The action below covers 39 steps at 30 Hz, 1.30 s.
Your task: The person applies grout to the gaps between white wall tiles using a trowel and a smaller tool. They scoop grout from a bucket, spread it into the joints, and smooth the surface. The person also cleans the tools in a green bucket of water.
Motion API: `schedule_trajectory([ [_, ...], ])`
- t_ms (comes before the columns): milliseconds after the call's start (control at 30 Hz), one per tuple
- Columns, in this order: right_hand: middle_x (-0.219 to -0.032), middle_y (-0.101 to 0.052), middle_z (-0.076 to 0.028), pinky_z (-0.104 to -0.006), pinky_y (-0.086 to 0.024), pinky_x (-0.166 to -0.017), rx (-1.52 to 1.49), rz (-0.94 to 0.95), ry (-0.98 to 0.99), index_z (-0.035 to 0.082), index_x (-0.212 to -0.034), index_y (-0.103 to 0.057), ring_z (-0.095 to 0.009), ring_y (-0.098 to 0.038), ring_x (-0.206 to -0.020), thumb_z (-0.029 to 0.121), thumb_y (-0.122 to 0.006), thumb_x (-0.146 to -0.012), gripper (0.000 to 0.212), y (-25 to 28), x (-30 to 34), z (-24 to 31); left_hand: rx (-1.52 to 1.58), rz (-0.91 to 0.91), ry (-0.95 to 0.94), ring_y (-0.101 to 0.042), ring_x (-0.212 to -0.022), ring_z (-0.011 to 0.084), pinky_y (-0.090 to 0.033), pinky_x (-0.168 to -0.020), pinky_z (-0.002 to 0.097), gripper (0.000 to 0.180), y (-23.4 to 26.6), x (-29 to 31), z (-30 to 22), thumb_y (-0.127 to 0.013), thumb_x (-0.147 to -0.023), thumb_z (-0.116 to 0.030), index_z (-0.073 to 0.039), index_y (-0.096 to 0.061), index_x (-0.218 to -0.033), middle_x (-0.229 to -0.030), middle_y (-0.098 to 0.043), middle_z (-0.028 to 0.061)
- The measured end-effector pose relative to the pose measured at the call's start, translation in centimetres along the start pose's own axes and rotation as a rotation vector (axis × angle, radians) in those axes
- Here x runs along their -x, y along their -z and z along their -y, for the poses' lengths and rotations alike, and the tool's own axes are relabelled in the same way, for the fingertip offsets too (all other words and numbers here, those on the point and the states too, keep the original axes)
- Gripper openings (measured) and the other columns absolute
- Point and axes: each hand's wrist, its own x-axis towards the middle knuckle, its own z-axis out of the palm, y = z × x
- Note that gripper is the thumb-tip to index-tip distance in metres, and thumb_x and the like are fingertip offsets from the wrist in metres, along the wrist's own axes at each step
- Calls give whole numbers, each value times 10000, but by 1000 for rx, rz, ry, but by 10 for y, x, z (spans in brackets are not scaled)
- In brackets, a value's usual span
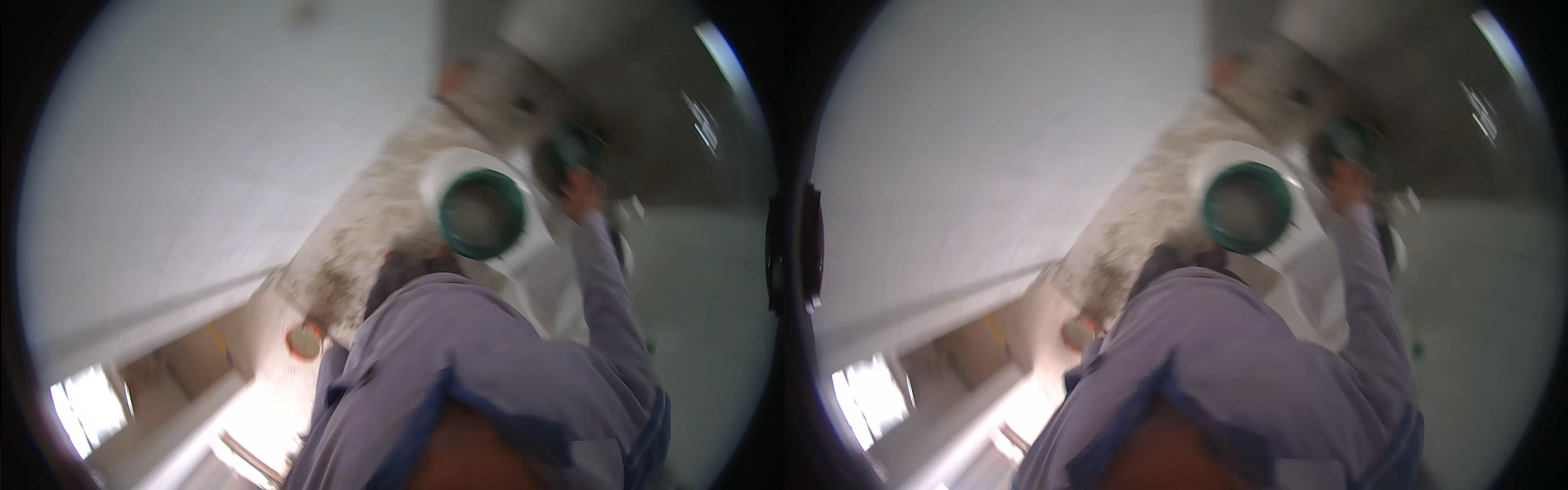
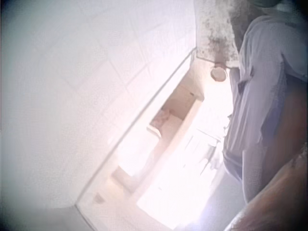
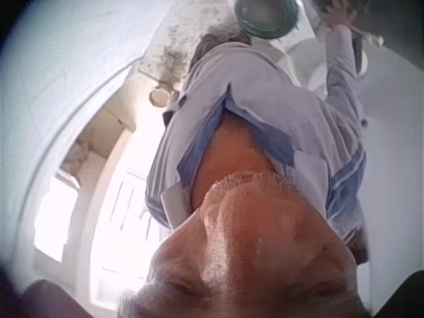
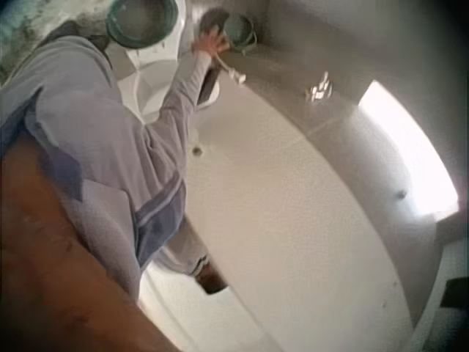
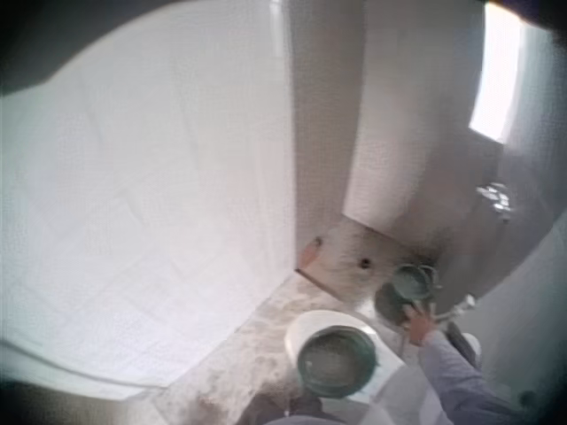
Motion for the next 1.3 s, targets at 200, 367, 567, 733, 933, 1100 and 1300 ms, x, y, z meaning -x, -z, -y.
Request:
schedule_trajectory([
  [200,-1535,-257,-14,-659,-78,-1094,-295,326,-226,298,-1394,-430,-260,-145,-1440,601,-535,-829,650,81,10,14,57,-66,103,-528,-1143,211,-476,-861,459,391,25,16,109,-463,-959,-419,-224,-515,-1295,-1264,-549,7],
  [367,-1359,-499,-86,-515,-267,-1093,-256,233,-284,223,-1292,-550,-281,-390,-1325,453,-436,-927,447,42,52,-26,100,-78,-75,-558,-1090,206,-492,-822,445,369,74,12,110,-534,-939,-404,-232,-533,-1266,-1215,-571,-18],
  [567,-1005,-659,-144,-418,-457,-901,-294,-11,-97,80,-1067,-652,-337,-590,-1022,334,-462,-915,351,-57,52,-26,98,-230,-195,-577,-1060,203,-518,-764,435,351,110,50,33,-555,-940,-401,-266,-539,-1264,-1205,-578,-8],
  [733,-812,-658,-109,-376,-508,-623,-1438,118,-437,45,-917,-660,-241,-635,-699,293,-522,-909,284,-102,107,88,-56,-261,-32,-580,-1052,198,-512,-770,435,371,133,43,49,-551,-940,-407,-255,-527,-1278,-1223,-567,0],
  [933,-839,-614,-40,-330,-505,-493,-1632,298,-887,45,-1019,-608,-166,-607,-624,283,-520,-936,267,-164,177,171,-347,-82,43,-584,-1032,171,-493,-775,393,389,85,11,35,-579,-927,-392,-225,-537,-1275,-1189,-588,-6],
  [1100,-846,-606,-39,-341,-514,-533,-1763,227,-1219,83,-1048,-595,-169,-602,-654,286,-506,-933,249,-149,166,157,-238,-18,-50,-588,-1015,149,-478,-779,359,404,28,-22,-92,-602,-916,-380,-200,-546,-1273,-1161,-605,-12],
  [1300,-844,-611,-22,-315,-505,-572,-1801,-8,-1130,82,-990,-608,-152,-601,-691,261,-530,-903,214,-124,101,112,-425,-61,-511,-579,-1056,168,-482,-826,371,447,-38,21,-283,-587,-929,-359,-182,-498,-1330,-1236,-574,3],
])
